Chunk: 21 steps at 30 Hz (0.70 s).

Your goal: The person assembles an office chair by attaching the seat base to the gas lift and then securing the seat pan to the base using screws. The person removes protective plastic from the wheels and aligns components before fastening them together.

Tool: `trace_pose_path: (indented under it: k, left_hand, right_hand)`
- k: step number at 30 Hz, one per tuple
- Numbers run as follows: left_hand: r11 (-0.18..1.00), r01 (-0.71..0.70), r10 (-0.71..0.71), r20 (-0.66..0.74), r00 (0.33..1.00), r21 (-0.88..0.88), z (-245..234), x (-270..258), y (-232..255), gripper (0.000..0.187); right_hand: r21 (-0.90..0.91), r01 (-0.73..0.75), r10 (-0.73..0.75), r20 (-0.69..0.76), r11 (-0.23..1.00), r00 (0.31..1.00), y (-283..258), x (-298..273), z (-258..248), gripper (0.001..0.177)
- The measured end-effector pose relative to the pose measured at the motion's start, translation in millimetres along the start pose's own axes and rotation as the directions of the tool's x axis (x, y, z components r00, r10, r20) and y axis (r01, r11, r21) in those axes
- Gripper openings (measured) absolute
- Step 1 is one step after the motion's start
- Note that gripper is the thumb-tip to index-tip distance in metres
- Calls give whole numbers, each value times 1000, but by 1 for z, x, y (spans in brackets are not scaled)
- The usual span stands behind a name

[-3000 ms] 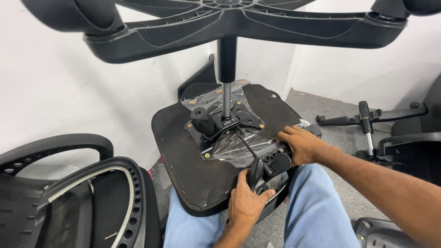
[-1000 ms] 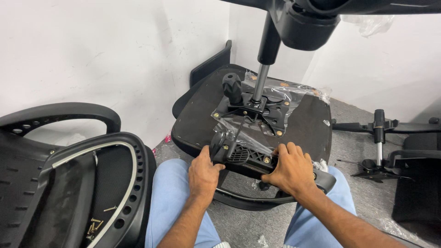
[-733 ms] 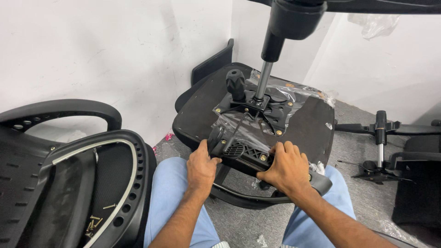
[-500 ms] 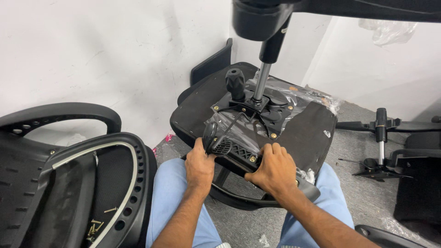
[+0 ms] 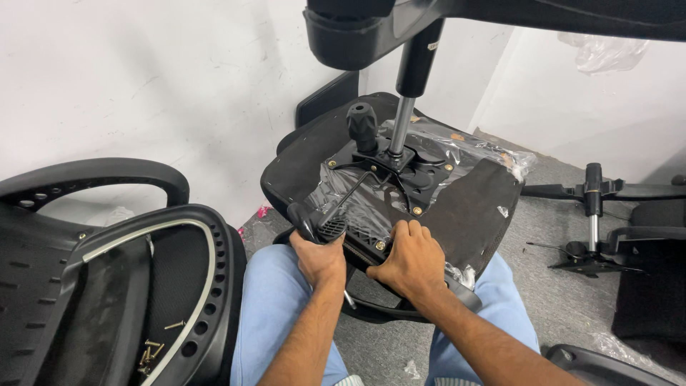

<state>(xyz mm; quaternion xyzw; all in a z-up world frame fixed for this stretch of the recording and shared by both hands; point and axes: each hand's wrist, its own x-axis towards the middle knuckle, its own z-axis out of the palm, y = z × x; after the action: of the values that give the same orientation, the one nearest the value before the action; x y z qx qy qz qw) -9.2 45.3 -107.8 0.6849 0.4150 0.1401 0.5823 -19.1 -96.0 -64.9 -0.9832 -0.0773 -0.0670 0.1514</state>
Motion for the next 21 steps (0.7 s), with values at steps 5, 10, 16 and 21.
trace_pose_path:
  k: [5, 10, 16, 21]
  left_hand:
    - [971, 240, -239, 55, 969, -6, 5, -25, -17, 91]
    - [902, 249, -216, 129, 968, -354, 16, -37, -24, 65]
    - [868, 283, -230, 174, 957, -408, 30, -44, -14, 62]
    - [938, 191, -174, 84, 981, -290, 46, -57, -10, 59]
  right_hand:
    - [66, -15, 16, -20, 998, 1000, 5, 1, 3, 76]
    - [107, 11, -13, 21, 994, 1000, 12, 2, 0, 78]
    - [489, -168, 72, 208, 856, 975, 42, 20, -10, 47]
    - [511, -226, 158, 173, 829, 972, 114, 49, -8, 37]
